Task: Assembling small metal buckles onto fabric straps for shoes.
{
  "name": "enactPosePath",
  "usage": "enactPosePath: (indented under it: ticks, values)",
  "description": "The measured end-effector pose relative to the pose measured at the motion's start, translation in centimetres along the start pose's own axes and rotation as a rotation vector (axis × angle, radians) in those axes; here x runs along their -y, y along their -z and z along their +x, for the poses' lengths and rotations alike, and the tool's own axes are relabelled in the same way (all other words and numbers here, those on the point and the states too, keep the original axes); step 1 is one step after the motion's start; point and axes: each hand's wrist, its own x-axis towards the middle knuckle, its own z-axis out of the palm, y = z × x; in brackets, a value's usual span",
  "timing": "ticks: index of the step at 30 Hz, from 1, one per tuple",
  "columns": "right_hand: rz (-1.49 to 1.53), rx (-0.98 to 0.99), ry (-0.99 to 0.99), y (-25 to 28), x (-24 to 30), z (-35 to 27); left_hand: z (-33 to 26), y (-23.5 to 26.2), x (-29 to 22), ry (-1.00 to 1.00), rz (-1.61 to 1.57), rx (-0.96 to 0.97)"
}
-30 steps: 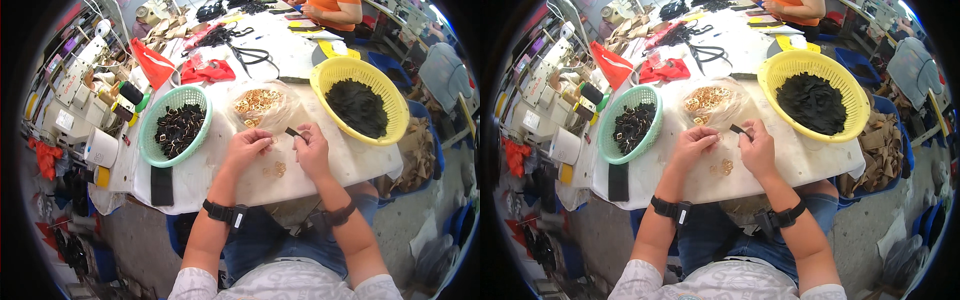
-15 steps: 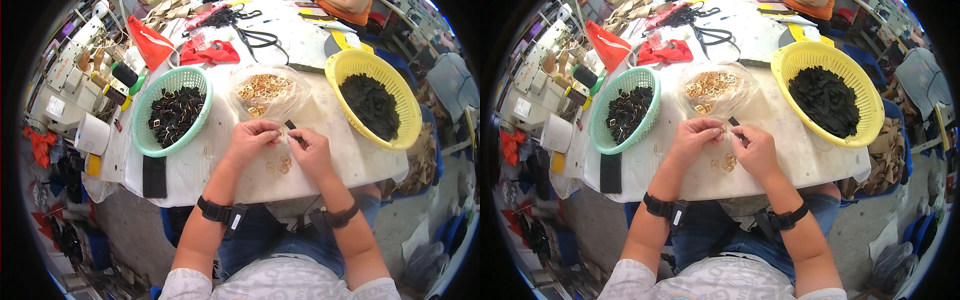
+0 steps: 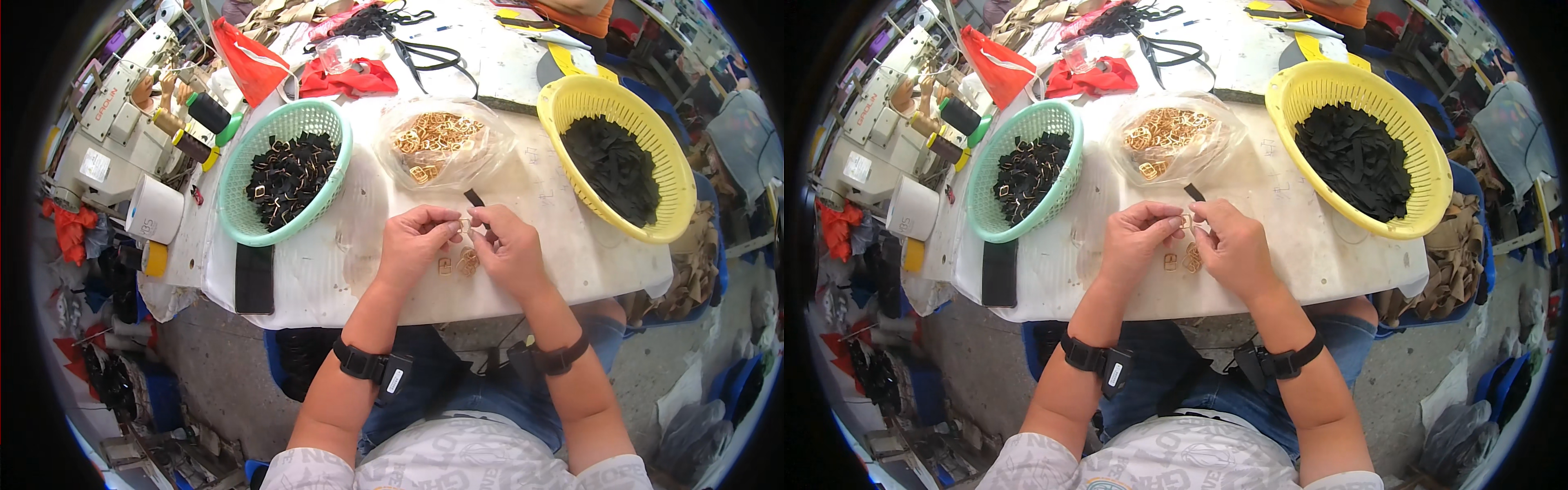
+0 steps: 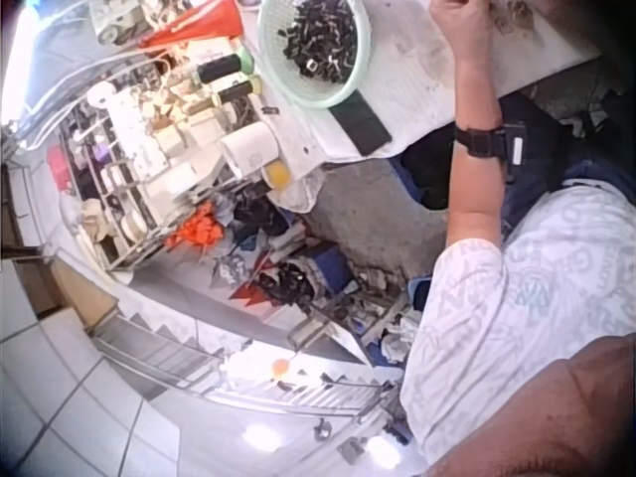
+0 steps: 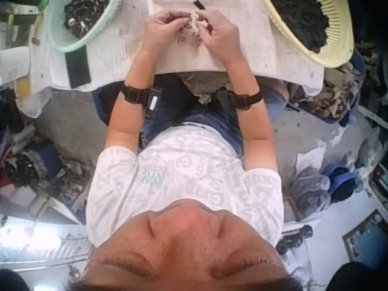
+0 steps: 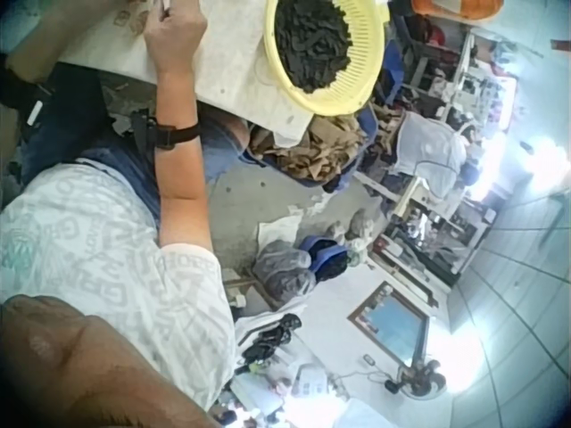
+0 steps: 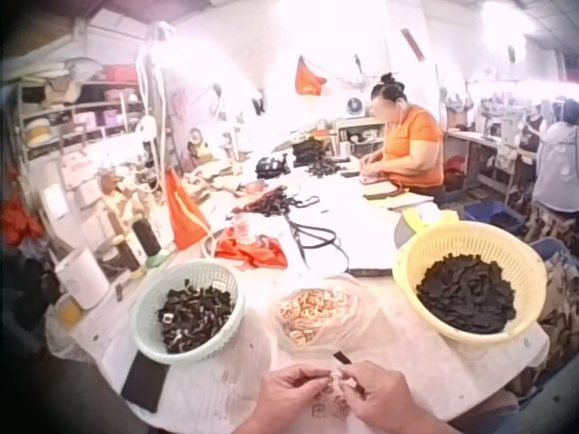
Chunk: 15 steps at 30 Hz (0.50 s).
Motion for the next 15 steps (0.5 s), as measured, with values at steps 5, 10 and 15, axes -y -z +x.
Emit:
enactPosePath:
  ticks: [5,10,15]
  values:
    - [-0.204,-0.040,0.300,-0.11,-0.90,-0.05,-0.01,-0.41,-0.31,0.006,0.017,0.010]
    - [-0.188,-0.004,0.237,0.03,-0.69,-0.08,-0.02,0.30,0.21,-0.015,-0.045,0.029]
    - [-0.207,0.002,0.215,-0.07,-0.95,-0.07,0.18,0.08,0.26,-0.013,-0.006,0.013]
